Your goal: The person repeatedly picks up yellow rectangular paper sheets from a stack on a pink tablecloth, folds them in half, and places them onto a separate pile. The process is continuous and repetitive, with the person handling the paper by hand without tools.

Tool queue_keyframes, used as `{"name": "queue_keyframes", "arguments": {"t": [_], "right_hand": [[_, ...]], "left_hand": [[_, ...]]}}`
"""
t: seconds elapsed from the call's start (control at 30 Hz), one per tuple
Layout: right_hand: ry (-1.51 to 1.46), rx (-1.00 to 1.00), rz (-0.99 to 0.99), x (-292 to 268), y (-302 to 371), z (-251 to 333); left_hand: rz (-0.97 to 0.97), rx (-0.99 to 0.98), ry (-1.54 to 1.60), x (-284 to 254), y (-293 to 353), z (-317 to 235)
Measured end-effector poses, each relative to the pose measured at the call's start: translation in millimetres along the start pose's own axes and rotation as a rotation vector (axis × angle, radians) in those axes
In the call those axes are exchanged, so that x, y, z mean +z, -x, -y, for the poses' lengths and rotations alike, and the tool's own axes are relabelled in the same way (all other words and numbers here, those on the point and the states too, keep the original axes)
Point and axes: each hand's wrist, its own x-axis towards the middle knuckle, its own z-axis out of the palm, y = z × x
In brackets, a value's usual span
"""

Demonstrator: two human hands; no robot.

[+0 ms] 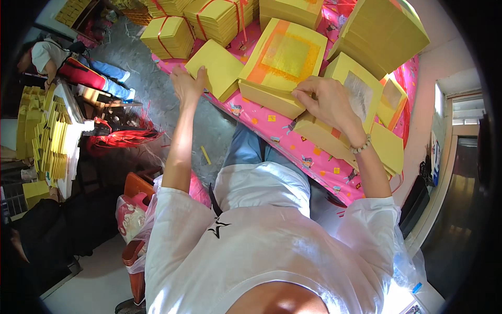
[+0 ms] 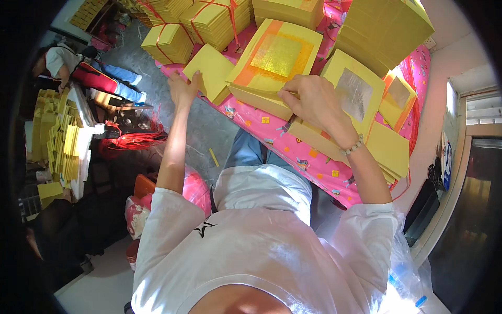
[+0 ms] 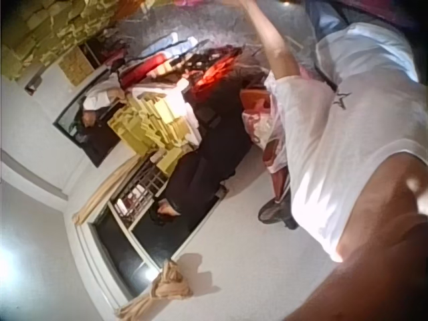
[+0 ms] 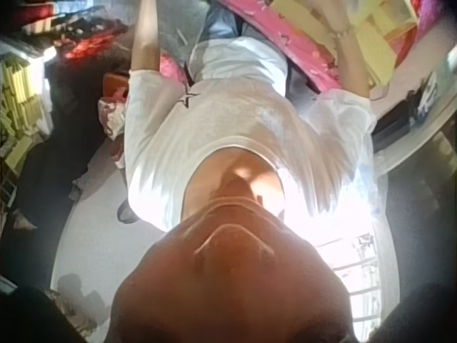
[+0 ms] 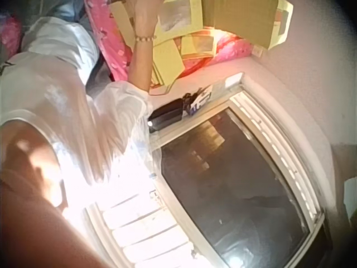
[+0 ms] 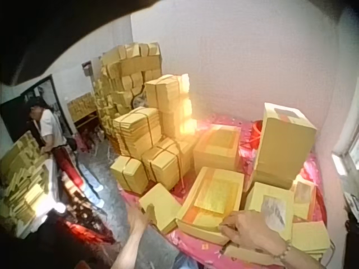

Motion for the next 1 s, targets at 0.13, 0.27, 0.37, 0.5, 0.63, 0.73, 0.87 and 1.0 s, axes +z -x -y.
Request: {"name": "queue_keyframes", "arguments": {"t": [0.13,0.27,0.37,0.5,0.63,0.73,0.87,1.0], "right_hand": [[-0.119,0.08,-0.018,2,0,-4],[-0.121,0.119,0.038,2,-2,-10],[-0.16,0.111,-0.004,6,-1,-14],[-0.168,0.092,-0.054,10,-1,-16],[-0.214,0.092,-0.089,11,-1,-16],[-0.204,0.048,-0.122,13,-1,-18],[-0.184,0.094,-0.071,9,-1,-15],[-0.187,0.091,-0.078,9,-1,-15]], "left_hand": [[0.146,0.097,0.348,-33,4,-47],[0.658,-0.063,0.94,-50,23,-87],[0.69,0.038,0.936,-57,34,-103],[0.715,0.024,0.923,-50,36,-100],[0.691,0.037,0.919,-50,35,-100],[0.695,0.047,0.916,-54,34,-103],[0.71,0.05,0.908,-55,33,-103],[0.695,0.084,0.872,-55,33,-103]]}}
